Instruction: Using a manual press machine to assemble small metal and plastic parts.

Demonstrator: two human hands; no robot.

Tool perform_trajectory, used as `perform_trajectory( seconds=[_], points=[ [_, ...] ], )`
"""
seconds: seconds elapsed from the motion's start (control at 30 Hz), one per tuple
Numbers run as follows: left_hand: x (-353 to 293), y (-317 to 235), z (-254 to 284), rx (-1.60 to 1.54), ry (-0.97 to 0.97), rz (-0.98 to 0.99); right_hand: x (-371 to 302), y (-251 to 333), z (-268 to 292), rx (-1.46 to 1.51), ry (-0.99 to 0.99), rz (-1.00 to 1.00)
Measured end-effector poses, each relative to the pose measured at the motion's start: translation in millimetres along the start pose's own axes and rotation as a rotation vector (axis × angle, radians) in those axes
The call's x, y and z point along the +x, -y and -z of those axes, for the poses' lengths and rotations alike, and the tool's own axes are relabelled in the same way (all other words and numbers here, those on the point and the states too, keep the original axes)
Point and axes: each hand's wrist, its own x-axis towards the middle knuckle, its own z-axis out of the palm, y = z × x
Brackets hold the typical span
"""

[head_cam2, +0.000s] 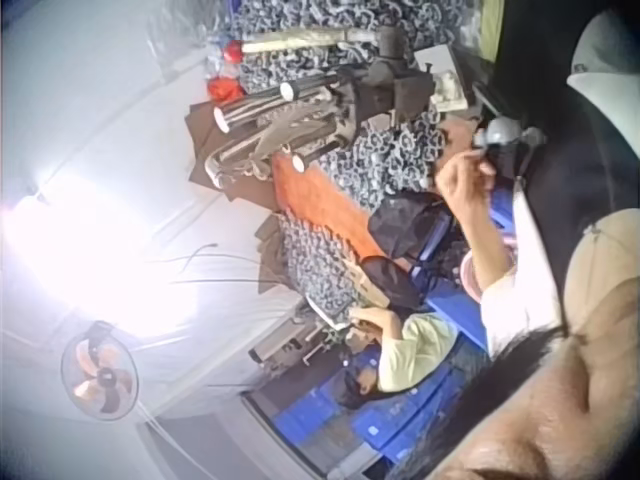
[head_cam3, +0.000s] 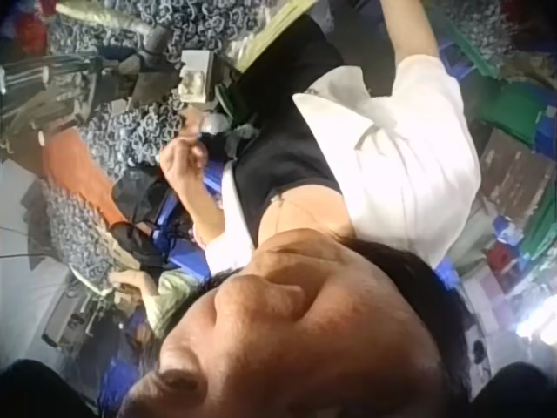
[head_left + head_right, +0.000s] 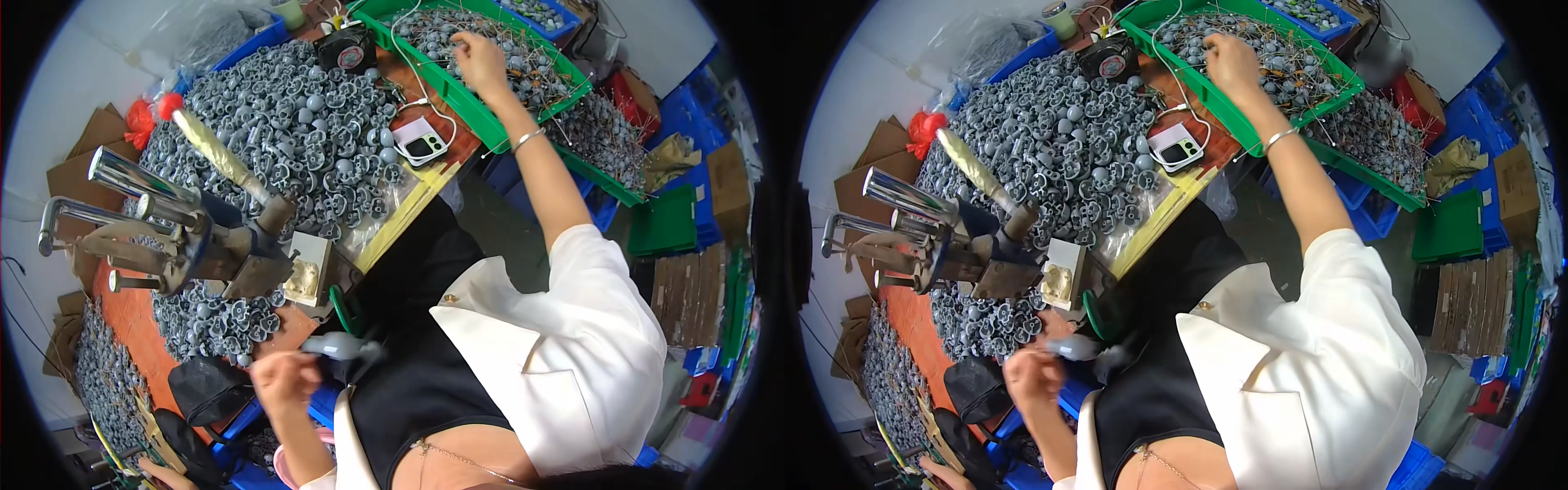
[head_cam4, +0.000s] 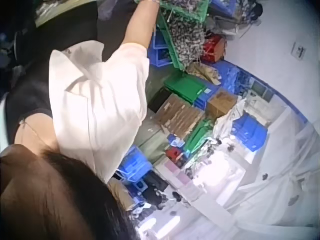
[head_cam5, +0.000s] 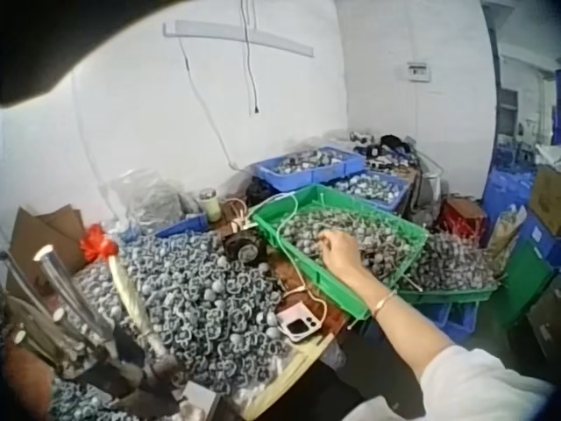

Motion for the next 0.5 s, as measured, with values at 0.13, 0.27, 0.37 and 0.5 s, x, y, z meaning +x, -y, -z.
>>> perform_trajectory(
  seconds=[0.13,0.27,0.37,0.5],
  points=[
    [17.4,-65.6,94.6,-0.276,-0.613,-0.488,15.4,-49.4,-8.8,-0.241,0.134,0.163],
    [10.3,-97.1,256.7,0.097,-1.046,-1.017,48.7,-87.3,-21.3,-0.18,0.155,0.222],
    [44.3,-57.9,211.2,0.684,-0.962,-0.985,104.0,-121.7,1.5,0.738,0.075,-0.214],
    [68.9,-21.5,116.5,0.905,-0.748,-0.498,166.2,-88.6,49.9,0.786,-0.222,-0.171]
  ],
)
